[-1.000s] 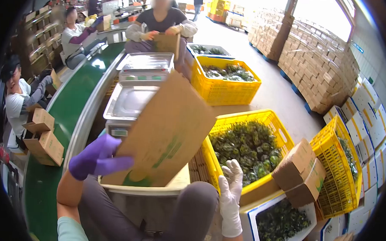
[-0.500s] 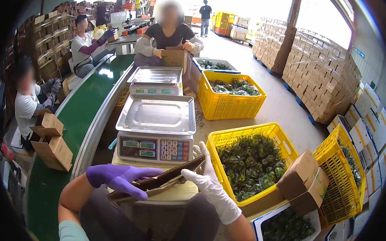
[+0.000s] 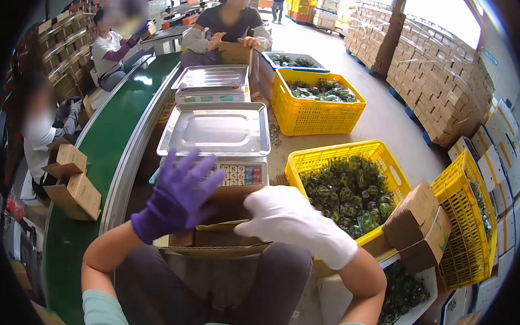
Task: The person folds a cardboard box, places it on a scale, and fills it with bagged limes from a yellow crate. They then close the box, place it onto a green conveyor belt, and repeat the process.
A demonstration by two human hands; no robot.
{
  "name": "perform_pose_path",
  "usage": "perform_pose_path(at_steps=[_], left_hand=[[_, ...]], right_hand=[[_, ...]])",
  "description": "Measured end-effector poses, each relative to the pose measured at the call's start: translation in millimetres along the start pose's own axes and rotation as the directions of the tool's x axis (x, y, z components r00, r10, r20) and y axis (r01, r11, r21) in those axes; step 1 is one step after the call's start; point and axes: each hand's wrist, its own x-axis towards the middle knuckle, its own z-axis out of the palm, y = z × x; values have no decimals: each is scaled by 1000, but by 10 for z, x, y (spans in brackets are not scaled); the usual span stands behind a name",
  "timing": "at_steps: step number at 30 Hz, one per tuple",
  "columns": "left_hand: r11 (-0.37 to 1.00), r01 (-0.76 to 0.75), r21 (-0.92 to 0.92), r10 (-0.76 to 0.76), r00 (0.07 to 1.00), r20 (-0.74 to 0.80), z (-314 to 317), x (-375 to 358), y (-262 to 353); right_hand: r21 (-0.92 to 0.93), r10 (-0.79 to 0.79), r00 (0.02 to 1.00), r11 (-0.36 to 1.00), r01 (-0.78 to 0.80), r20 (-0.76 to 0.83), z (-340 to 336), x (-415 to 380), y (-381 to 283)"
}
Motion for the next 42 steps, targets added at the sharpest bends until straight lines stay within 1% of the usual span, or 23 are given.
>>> perform_pose_path(at_steps=[2, 3, 5, 7, 9, 12, 13, 15, 17, 19, 21, 23, 25, 27, 29, 31, 32, 33, 35, 37, 39, 41, 42], left_hand=[[944, -166, 286, 178, 984, -15, 305, 19, 152], [940, -221, 262, 235, 972, -25, 299, 70, 195], [976, -83, 204, 89, 996, -21, 238, 112, 168], [989, -4, 151, 12, 999, -47, 331, 72, 163], [992, -40, 116, 41, 999, -5, 265, 97, 135], [909, 137, -393, -44, 971, 237, 136, 191, 47], [804, 327, -498, -96, 896, 433, -44, 320, 94], [582, 427, -692, -65, 873, 484, -126, 312, 105], [609, 490, -624, 18, 777, 629, -157, 236, 123], [940, 99, -325, 147, 743, 652, -141, 83, 263], [974, 63, -217, 100, 740, 665, -109, -40, 447], [996, 20, -92, 44, 768, 639, -40, -109, 486], [993, 27, -118, 50, 796, 604, 16, -39, 437], [973, 37, -227, 102, 816, 570, 57, 15, 337], [967, 57, -249, 90, 838, 539, 98, 138, 328], [650, 558, -516, -276, 806, 524, 206, 246, 325], [489, 555, -672, -396, 828, 396, 375, 271, 375], [488, 559, -671, -398, 826, 400, 486, 343, 389], [405, 505, -763, -550, 801, 238, 700, 525, 374], [395, 515, -760, -532, 803, 268, 906, 615, 334], [214, 549, -808, -576, 739, 349, 1147, 687, 387], [158, 562, -812, -553, 732, 399, 1327, 750, 442], [90, 576, -812, -510, 727, 460, 1407, 777, 456]], right_hand=[[-80, -170, 984, 981, 174, 57, 456, 490, 69], [-47, -256, 967, 965, 256, 18, 792, 720, 236], [417, -366, 928, 835, 359, -65, 310, 383, 226], [447, -638, 576, 375, 812, -511, 295, 90, 396], [464, -453, 891, 797, 386, 37, 127, 44, 198], [398, -340, 899, 810, 430, -277, 392, 96, 282], [321, -275, 889, 859, 398, -367, 462, 140, 310], [41, -281, 519, 850, 525, -807, 846, 352, 421], [-45, -286, 446, 878, 477, -848, 943, 382, 455], [-411, -442, 103, 883, 228, -891, 950, 334, 422], [-404, -434, 103, 886, 228, -895, 945, 317, 501], [-60, -309, 164, 603, 795, -937, 911, 352, 620], [43, -171, 166, 559, 828, -971, 910, 371, 838], [151, 23, 185, 679, 719, -983, 946, 439, 1246], [288, 219, 202, 849, 443, -955, 1108, 629, 1902], [359, 326, 242, 927, 109, -914, 1461, 764, 2783], [577, 565, 369, 812, -88, -738, 1671, 811, 3168], [710, 758, 427, 634, -306, -493, 1867, 834, 3485], [665, 877, 469, 414, -622, -107, 2210, 814, 3859], [642, 841, 531, 351, -681, 104, 3065, 1156, 4404], [323, 814, 577, 530, -784, 65, 3442, 1323, 4054], [383, 825, 544, 458, -802, 154, 3253, 1210, 3844], [408, 756, 626, 519, -751, 192, 3277, 1195, 3927]])
